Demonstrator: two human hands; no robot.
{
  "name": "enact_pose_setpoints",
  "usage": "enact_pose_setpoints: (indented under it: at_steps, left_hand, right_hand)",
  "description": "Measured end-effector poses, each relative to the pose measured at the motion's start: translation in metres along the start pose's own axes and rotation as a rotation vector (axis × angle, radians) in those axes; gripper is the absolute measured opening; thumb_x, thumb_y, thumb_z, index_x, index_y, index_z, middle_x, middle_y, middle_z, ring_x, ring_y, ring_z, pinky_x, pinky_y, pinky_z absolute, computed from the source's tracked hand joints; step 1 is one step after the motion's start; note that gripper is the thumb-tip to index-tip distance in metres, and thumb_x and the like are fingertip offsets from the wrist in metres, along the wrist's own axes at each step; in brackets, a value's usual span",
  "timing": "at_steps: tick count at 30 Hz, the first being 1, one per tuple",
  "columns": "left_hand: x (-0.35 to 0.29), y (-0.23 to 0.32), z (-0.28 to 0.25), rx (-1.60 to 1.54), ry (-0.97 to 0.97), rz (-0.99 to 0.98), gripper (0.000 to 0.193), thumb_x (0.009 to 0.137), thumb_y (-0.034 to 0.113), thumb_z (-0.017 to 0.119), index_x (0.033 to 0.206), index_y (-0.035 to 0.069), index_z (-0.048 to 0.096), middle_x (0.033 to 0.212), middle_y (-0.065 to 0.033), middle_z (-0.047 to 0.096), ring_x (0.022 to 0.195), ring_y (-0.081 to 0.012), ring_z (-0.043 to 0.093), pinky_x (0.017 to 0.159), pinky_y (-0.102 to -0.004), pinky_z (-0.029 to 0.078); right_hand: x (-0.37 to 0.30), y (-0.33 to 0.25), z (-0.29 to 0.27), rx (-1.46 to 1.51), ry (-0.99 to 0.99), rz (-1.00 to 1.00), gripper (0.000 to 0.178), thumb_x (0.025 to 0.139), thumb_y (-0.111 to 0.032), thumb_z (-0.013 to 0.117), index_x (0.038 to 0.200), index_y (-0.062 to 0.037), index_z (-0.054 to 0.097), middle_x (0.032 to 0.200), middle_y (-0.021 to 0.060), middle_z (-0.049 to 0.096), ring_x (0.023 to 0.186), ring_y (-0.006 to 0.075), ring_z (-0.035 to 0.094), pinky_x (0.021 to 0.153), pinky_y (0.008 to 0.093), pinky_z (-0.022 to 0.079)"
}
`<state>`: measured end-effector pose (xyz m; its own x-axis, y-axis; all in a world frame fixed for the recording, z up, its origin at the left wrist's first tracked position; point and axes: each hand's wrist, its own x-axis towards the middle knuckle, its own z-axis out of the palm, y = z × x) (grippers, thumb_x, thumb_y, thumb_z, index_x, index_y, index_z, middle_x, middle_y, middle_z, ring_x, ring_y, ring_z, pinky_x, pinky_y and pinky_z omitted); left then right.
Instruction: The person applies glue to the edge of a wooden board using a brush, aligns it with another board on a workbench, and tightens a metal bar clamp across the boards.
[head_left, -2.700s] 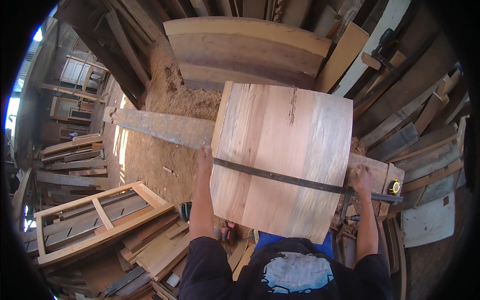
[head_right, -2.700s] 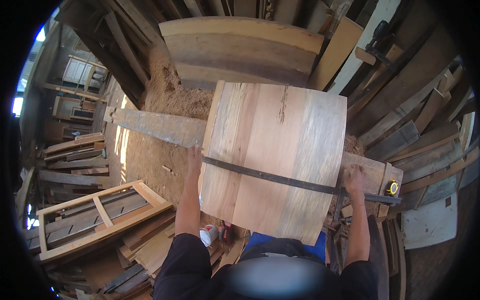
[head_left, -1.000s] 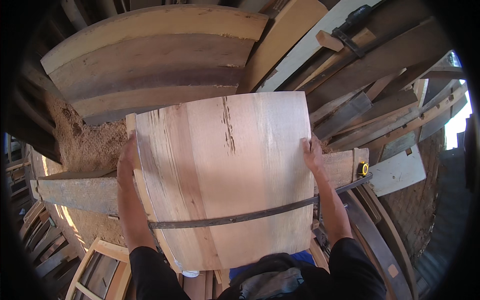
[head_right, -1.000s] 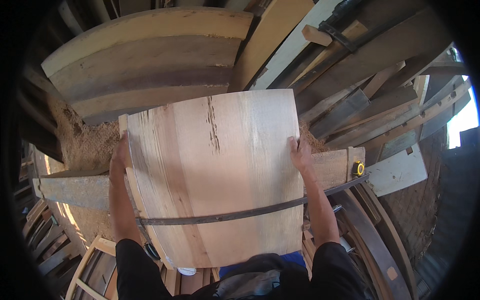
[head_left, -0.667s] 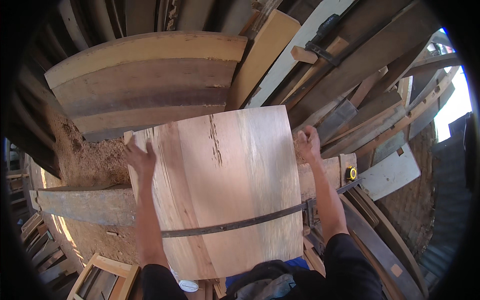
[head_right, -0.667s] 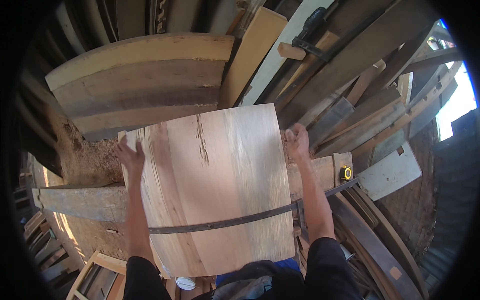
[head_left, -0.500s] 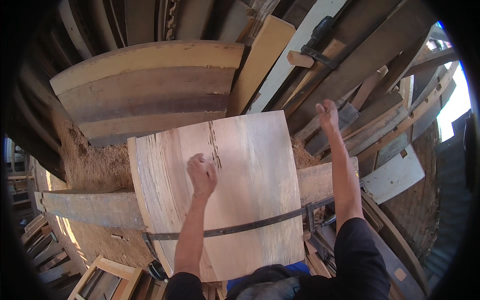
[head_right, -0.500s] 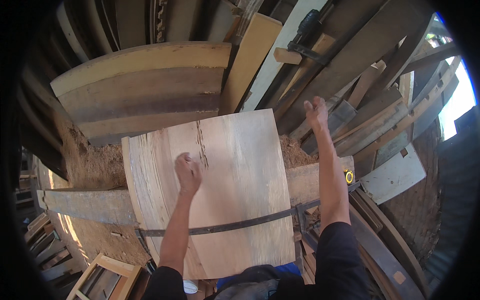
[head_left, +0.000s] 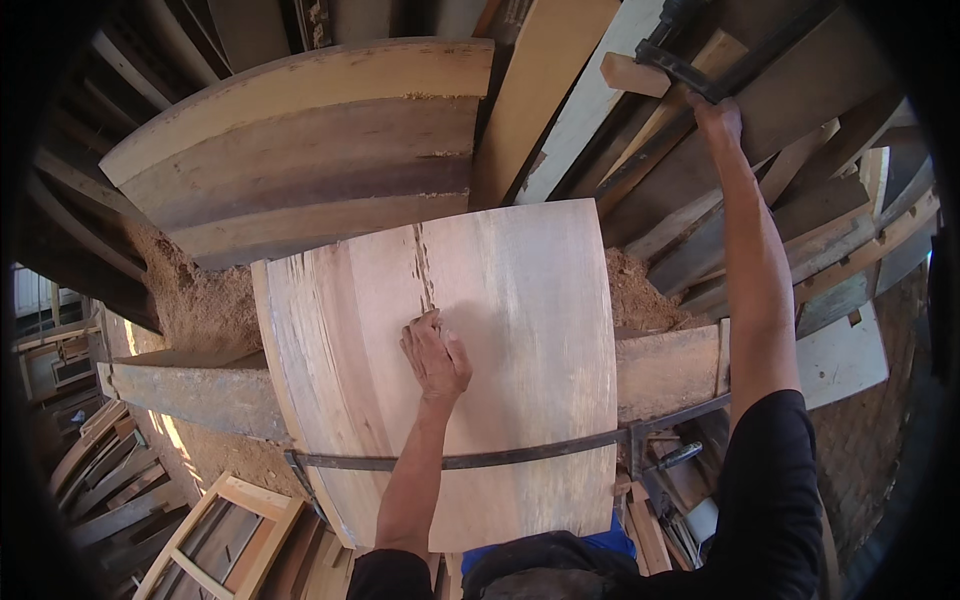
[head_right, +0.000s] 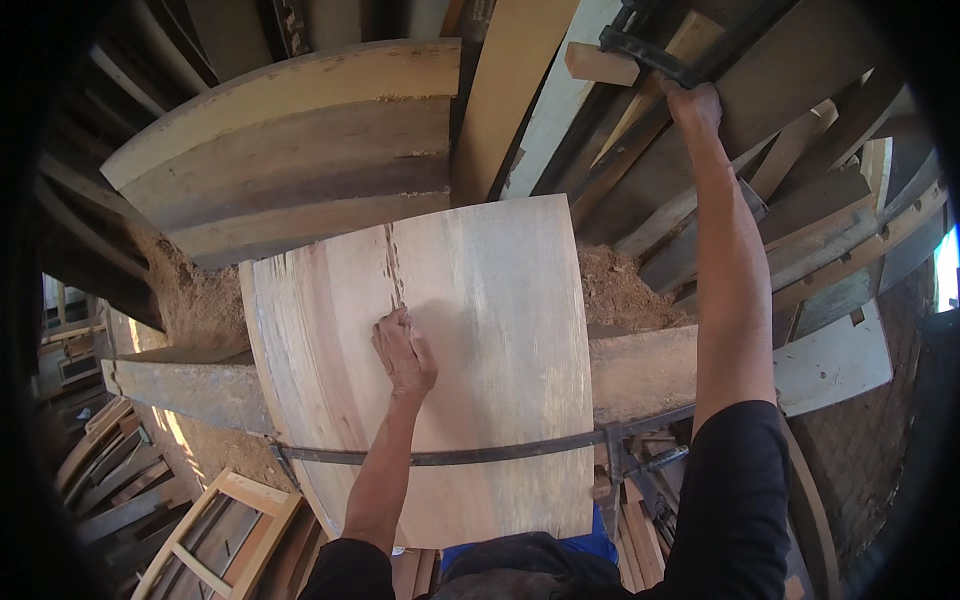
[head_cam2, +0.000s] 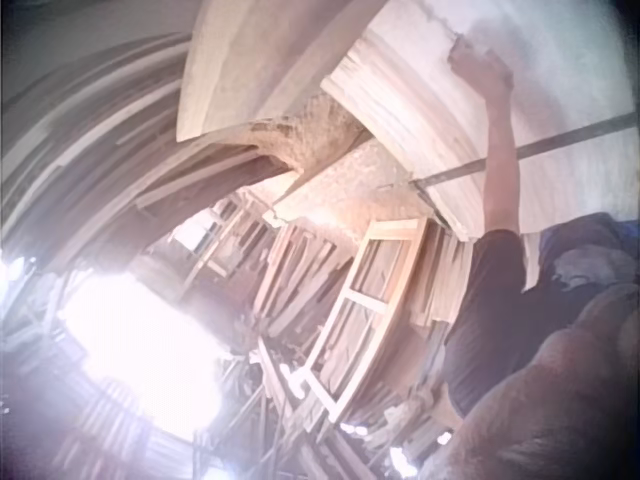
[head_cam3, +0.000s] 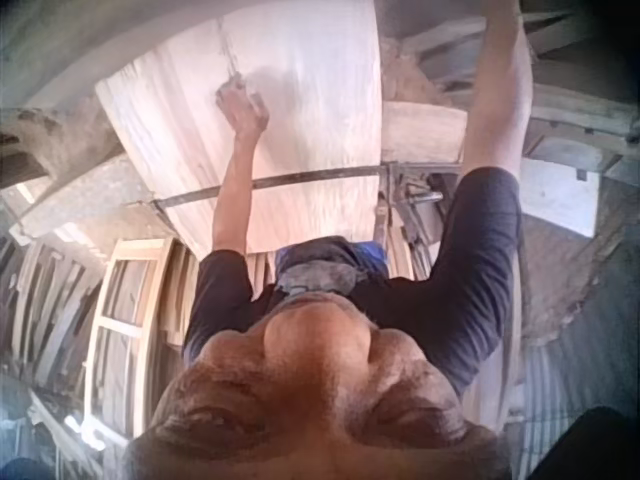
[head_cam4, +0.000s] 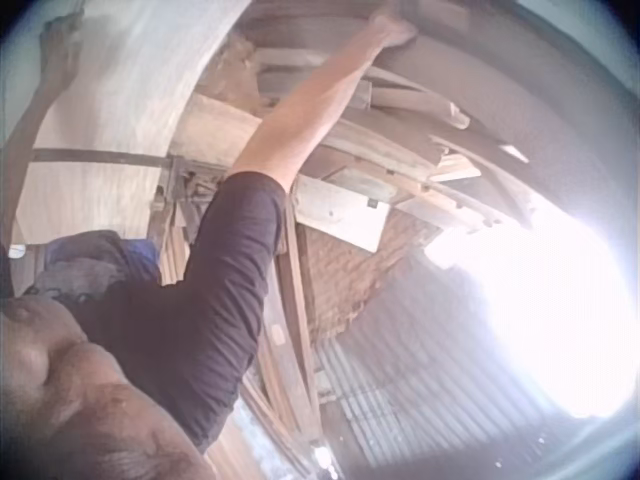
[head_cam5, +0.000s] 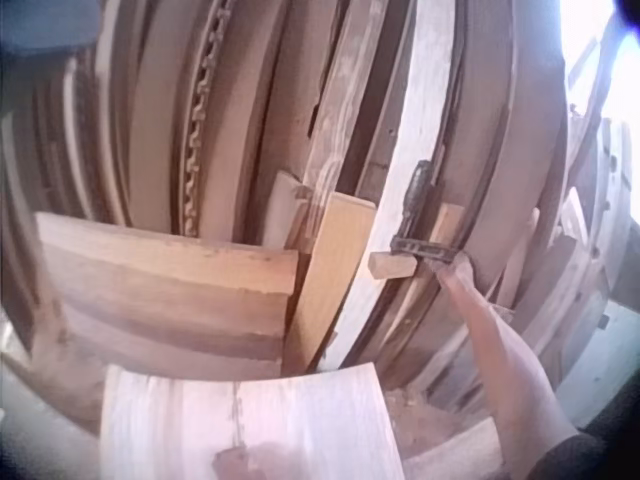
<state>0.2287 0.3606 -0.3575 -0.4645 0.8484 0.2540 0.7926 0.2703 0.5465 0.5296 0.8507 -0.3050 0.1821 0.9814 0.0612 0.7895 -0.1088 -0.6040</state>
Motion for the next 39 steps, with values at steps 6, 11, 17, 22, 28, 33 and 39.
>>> enact_pose_setpoints:
  at_steps: [6,11,17,22,28,33,39]
  left_hand:
    - [0.000,0.000,-0.003,-0.013,-0.031,-0.018,0.037,0.091,0.024,0.043,0.116,-0.003,0.046,0.095,-0.0190,0.053,0.088,-0.0348,0.047,0.082,-0.0469,0.035]
    - [0.001,0.001,0.001,0.017,-0.023,-0.023,0.039,0.091,0.029,0.044,0.114,-0.002,0.048,0.095,-0.0184,0.054,0.086,-0.0337,0.048,0.080,-0.0468,0.035]
    - [0.000,0.001,0.001,0.045,-0.047,-0.048,0.040,0.089,0.030,0.045,0.113,-0.001,0.048,0.096,-0.0180,0.054,0.089,-0.0336,0.047,0.082,-0.0467,0.034]
    - [-0.001,0.000,0.002,0.087,-0.053,-0.038,0.039,0.087,0.027,0.047,0.114,-0.001,0.048,0.096,-0.0173,0.054,0.089,-0.0335,0.047,0.083,-0.0464,0.034]
    - [-0.001,0.004,0.000,0.117,-0.073,-0.016,0.037,0.086,0.023,0.047,0.114,0.000,0.048,0.098,-0.0170,0.053,0.091,-0.0335,0.047,0.084,-0.0459,0.034]
    - [-0.003,0.007,-0.003,0.144,-0.087,-0.017,0.036,0.086,0.020,0.048,0.116,0.000,0.047,0.100,-0.0172,0.052,0.094,-0.0341,0.047,0.086,-0.0470,0.035]
    - [0.000,0.018,-0.005,0.252,-0.126,0.017,0.042,0.084,0.021,0.052,0.118,-0.001,0.045,0.103,-0.0190,0.051,0.097,-0.0361,0.046,0.088,-0.0481,0.034]
  right_hand:
    - [-0.036,-0.043,-0.015,-0.134,0.025,0.060,0.061,0.071,-0.045,0.072,0.106,0.0047,0.066,0.112,0.0266,0.062,0.111,0.0379,0.058,0.096,0.0397,0.044]
    - [-0.068,-0.022,-0.013,0.218,0.165,-0.059,0.042,0.072,-0.029,0.074,0.099,0.0015,0.066,0.097,0.0210,0.067,0.096,0.0330,0.064,0.085,0.0376,0.048]
    - [-0.109,-0.001,-0.042,1.055,-0.447,0.000,0.020,0.082,-0.014,0.070,0.098,-0.0051,0.064,0.088,0.0040,0.064,0.081,0.0155,0.058,0.071,0.0320,0.044]
    - [-0.142,-0.009,-0.055,1.228,-0.646,0.095,0.012,0.085,-0.010,0.068,0.093,-0.0048,0.061,0.088,0.0040,0.061,0.079,0.0154,0.055,0.067,0.0338,0.043]
    - [-0.176,0.020,-0.060,1.280,-0.343,0.026,0.013,0.085,-0.012,0.069,0.086,-0.0033,0.059,0.073,0.0039,0.054,0.071,0.0173,0.054,0.064,0.0346,0.043]
    - [-0.204,-0.032,-0.132,1.086,-0.131,0.039,0.012,0.083,-0.013,0.069,0.080,-0.0058,0.060,0.071,0.0022,0.054,0.062,0.0140,0.050,0.059,0.0291,0.039]
    - [-0.232,-0.084,-0.218,1.070,-0.127,-0.218,0.023,0.089,-0.023,0.063,0.078,-0.0038,0.057,0.067,-0.0011,0.050,0.064,0.0105,0.045,0.059,0.0286,0.037]
